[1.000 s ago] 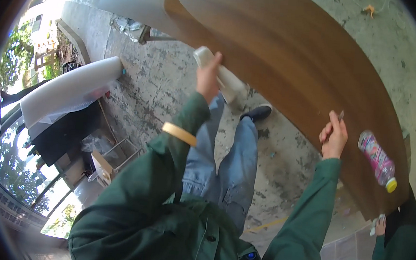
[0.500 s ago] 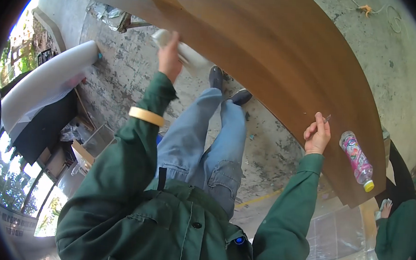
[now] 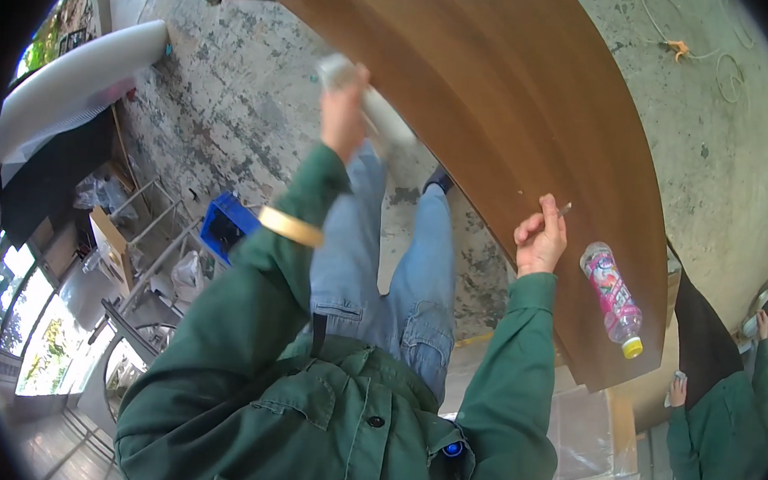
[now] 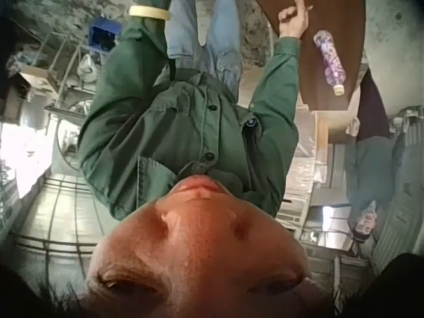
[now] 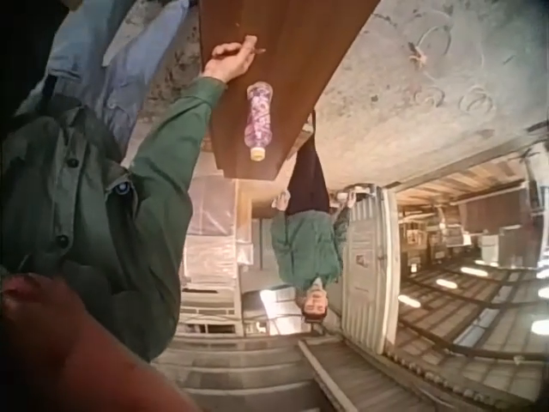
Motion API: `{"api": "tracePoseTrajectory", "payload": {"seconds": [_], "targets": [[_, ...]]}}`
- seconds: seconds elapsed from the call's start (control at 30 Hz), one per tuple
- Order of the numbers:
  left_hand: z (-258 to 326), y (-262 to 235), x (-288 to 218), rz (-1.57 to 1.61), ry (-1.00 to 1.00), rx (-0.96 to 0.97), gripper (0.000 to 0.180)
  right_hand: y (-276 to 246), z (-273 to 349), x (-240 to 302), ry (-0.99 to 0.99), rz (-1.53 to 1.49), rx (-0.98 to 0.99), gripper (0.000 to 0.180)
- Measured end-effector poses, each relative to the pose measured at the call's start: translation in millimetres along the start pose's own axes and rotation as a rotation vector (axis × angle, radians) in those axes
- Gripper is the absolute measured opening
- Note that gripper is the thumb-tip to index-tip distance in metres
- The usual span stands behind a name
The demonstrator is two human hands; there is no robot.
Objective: Clean the surface of a wooden board by scraping off residues and wiping it with cleaning fluid.
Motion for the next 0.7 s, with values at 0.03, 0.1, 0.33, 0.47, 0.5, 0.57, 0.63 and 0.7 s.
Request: {"api": "tracePoseTrajectory", "payload": {"seconds": [0.03,0.1,0.33,0.47,0.5,0.57,0.63,0.7], "targets": [[-22,-5,-12,0.09,0.003,-0.036,0.016,4,1,1,0.004,0.009,0.005,0.022],[-31,-6,-13,0.116,0.034,-0.114,0.017,3,1,3,0.008,0.021,0.011,0.022],[40,-1,54,0.323,-0.144,-0.244,0.013,1,1,2,0.026,0.026,0.048,0.024],[105,7,96,0.314,-0.237,-0.252,0.028,-6,0,2,0.025,0.038,0.026,0.025],[104,-3,106,0.317,-0.275,-0.262,0.028,-3,2,3,0.021,0.045,0.032,0.025],[88,-22,111,0.336,-0.263,-0.321,0.03,1,2,3,0.03,0.038,0.06,0.025],[55,-19,80,0.299,-0.205,-0.312,0.025,0,-3,4,0.029,0.03,0.057,0.025],[7,-23,39,0.345,-0.094,-0.188,0.017,9,2,3,0.034,0.031,0.079,0.024]]}}
Point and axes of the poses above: each hand's wrist, its own z-axis away from the middle knuckle, its own y-axis out of the palm, x = y × z, the point moved 8 cm from there along -z, towards the middle knuckle, and after that the axes turned 13 degrees about z, right-handed, at the moved point
